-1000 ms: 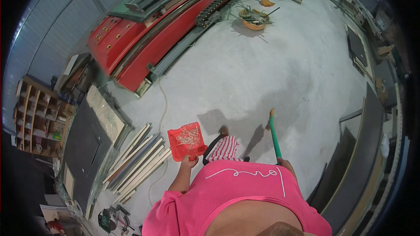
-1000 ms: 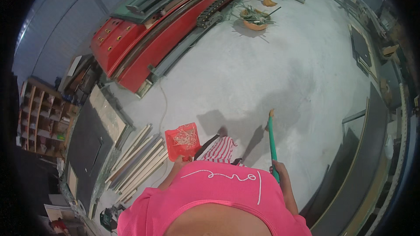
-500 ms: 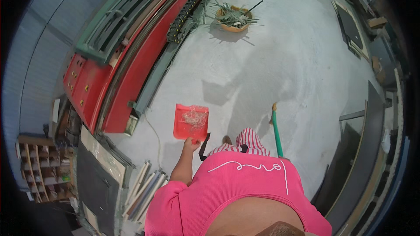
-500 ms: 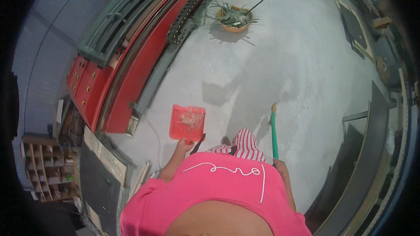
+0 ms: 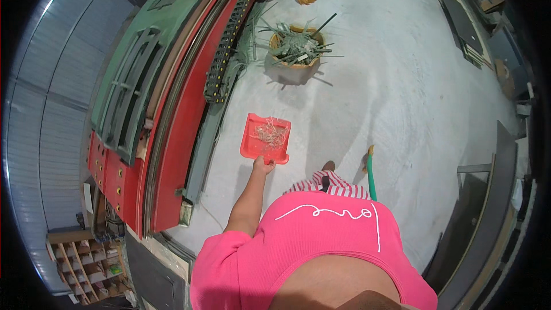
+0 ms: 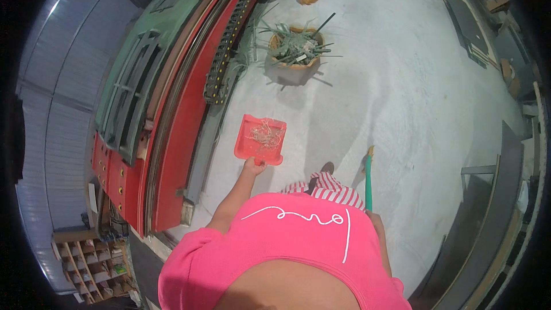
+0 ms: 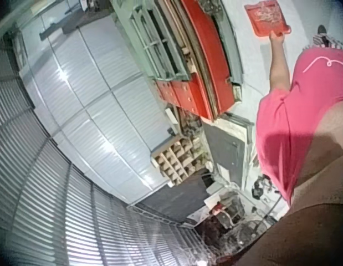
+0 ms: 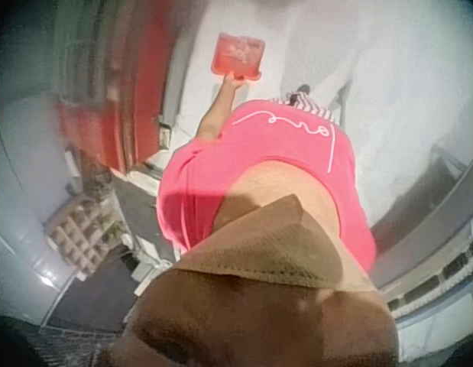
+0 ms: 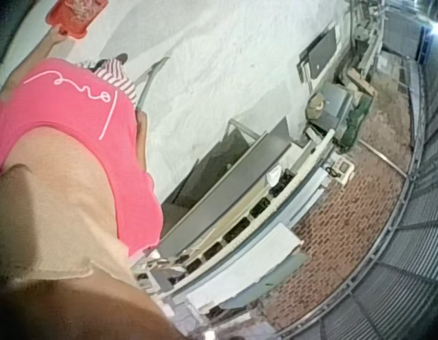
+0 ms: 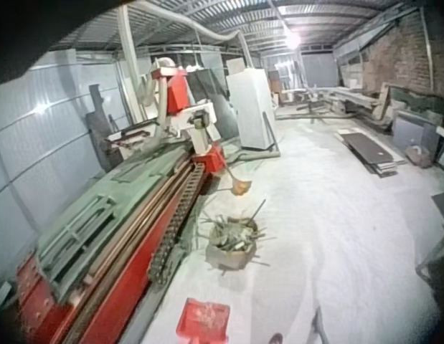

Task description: The person sweeps the workshop floor using a broom and a dustpan, collects debris into the dustpan, and empties it into a basket.

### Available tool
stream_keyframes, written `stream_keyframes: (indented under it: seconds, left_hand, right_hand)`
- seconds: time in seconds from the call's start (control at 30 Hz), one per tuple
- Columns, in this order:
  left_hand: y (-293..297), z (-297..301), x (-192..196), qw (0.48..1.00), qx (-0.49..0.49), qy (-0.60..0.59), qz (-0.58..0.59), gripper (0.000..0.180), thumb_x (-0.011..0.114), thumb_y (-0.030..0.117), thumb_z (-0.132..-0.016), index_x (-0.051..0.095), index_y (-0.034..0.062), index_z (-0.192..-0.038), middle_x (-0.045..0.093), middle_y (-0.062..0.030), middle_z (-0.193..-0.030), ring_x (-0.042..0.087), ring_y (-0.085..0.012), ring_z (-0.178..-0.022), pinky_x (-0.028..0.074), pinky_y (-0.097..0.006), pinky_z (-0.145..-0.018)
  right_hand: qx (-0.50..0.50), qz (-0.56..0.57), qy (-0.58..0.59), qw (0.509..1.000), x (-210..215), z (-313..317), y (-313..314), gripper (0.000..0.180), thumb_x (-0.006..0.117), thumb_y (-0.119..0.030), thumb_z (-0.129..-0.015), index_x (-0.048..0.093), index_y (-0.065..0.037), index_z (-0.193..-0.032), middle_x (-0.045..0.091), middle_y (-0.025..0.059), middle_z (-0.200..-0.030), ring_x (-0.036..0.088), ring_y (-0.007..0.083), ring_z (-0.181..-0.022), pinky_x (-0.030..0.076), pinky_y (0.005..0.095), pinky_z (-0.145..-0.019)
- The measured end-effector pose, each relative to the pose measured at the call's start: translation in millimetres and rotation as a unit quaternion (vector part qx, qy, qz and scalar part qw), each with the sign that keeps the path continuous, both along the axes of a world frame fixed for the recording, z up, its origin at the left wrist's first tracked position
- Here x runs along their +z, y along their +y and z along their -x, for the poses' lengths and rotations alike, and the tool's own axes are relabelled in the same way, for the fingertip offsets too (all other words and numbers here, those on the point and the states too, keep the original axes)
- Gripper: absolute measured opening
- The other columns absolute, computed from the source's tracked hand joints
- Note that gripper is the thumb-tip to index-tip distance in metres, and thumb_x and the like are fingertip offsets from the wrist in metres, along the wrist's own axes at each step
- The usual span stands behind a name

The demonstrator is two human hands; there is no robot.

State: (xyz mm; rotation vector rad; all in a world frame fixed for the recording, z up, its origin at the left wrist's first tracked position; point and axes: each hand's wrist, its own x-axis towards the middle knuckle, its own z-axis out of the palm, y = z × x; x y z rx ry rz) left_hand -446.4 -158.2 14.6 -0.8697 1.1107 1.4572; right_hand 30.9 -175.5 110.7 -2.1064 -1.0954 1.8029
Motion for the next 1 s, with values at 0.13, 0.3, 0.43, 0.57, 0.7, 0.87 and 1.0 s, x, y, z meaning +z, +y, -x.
stream_keyframes:
  seconds: [0.13,0.3,0.43,0.57,0.7,0.87,1.0]
  left_hand:
    - [128.2,51.7,-18.6,0.998,-0.020,0.050,-0.032,0.016,0.042,0.019,-0.076,0.042,0.0108,-0.090,0.043,-0.0096,-0.082,0.041,-0.0208,-0.062,0.040,-0.030,-0.047]
    - [324.7,94.9,-10.0,0.984,-0.060,0.163,0.044,0.017,0.042,0.013,-0.071,0.041,0.0093,-0.087,0.043,-0.0095,-0.075,0.041,-0.0174,-0.056,0.038,-0.031,-0.046]
    - [445.3,135.5,-15.6,0.921,-0.162,0.340,0.102,0.031,0.039,0.016,-0.073,0.027,0.0069,-0.100,0.041,-0.0182,-0.083,0.046,-0.0222,-0.058,0.042,-0.033,-0.046]
    - [548.6,134.9,2.1,0.784,-0.270,0.521,0.205,0.033,0.041,0.017,-0.073,0.027,0.0013,-0.098,0.041,-0.0240,-0.087,0.051,-0.0311,-0.068,0.043,-0.039,-0.052]
    - [619.8,151.5,1.4,0.646,-0.375,0.640,0.177,0.031,0.037,0.016,-0.073,0.029,-0.0008,-0.097,0.032,-0.0326,-0.100,0.044,-0.0420,-0.083,0.037,-0.044,-0.071]
    - [681.1,164.3,21.1,0.588,-0.407,0.672,0.193,0.029,0.034,0.013,-0.074,0.029,-0.0001,-0.100,0.029,-0.0299,-0.103,0.040,-0.0421,-0.089,0.034,-0.043,-0.074]
    - [704.4,156.8,26.7,0.539,-0.399,0.730,0.133,0.033,0.033,0.009,-0.074,0.030,-0.0014,-0.104,0.033,-0.0239,-0.107,0.038,-0.0372,-0.094,0.031,-0.042,-0.078]
  right_hand:
    - [-0.021,0.011,-0.011,1.000,44.3,35.2,86.3,0.034,0.044,-0.033,-0.074,0.047,0.000,-0.071,0.046,0.0045,-0.054,0.044,0.0140,-0.047,0.035,0.0293,-0.044]
    - [-0.061,0.031,-0.043,0.997,68.9,73.8,171.3,0.033,0.044,-0.032,-0.075,0.046,0.000,-0.073,0.046,0.0042,-0.054,0.044,0.0138,-0.047,0.035,0.0292,-0.044]
    - [-0.130,0.040,0.016,0.991,68.5,117.4,221.9,0.027,0.045,-0.028,-0.076,0.045,-0.001,-0.076,0.044,0.0033,-0.054,0.042,0.0121,-0.047,0.034,0.0282,-0.044]
    - [-0.144,0.068,-0.061,0.985,50.6,153.6,242.0,0.026,0.047,-0.028,-0.076,0.046,-0.002,-0.074,0.044,0.0021,-0.055,0.040,0.0097,-0.047,0.033,0.0258,-0.044]
    - [-0.210,0.091,-0.005,0.973,33.2,178.5,250.9,0.027,0.047,-0.028,-0.076,0.048,-0.002,-0.074,0.045,0.0015,-0.056,0.041,0.0090,-0.051,0.033,0.0255,-0.045]
    - [-0.234,0.125,-0.067,0.962,83.4,238.2,305.4,0.026,0.047,-0.026,-0.075,0.049,0.000,-0.075,0.045,0.0013,-0.055,0.040,0.0087,-0.048,0.032,0.0250,-0.043]
    - [-0.199,0.043,-0.119,0.972,74.7,242.3,303.9,0.026,0.047,-0.024,-0.073,0.048,0.001,-0.077,0.047,0.0054,-0.053,0.044,0.0128,-0.046,0.035,0.0277,-0.044]
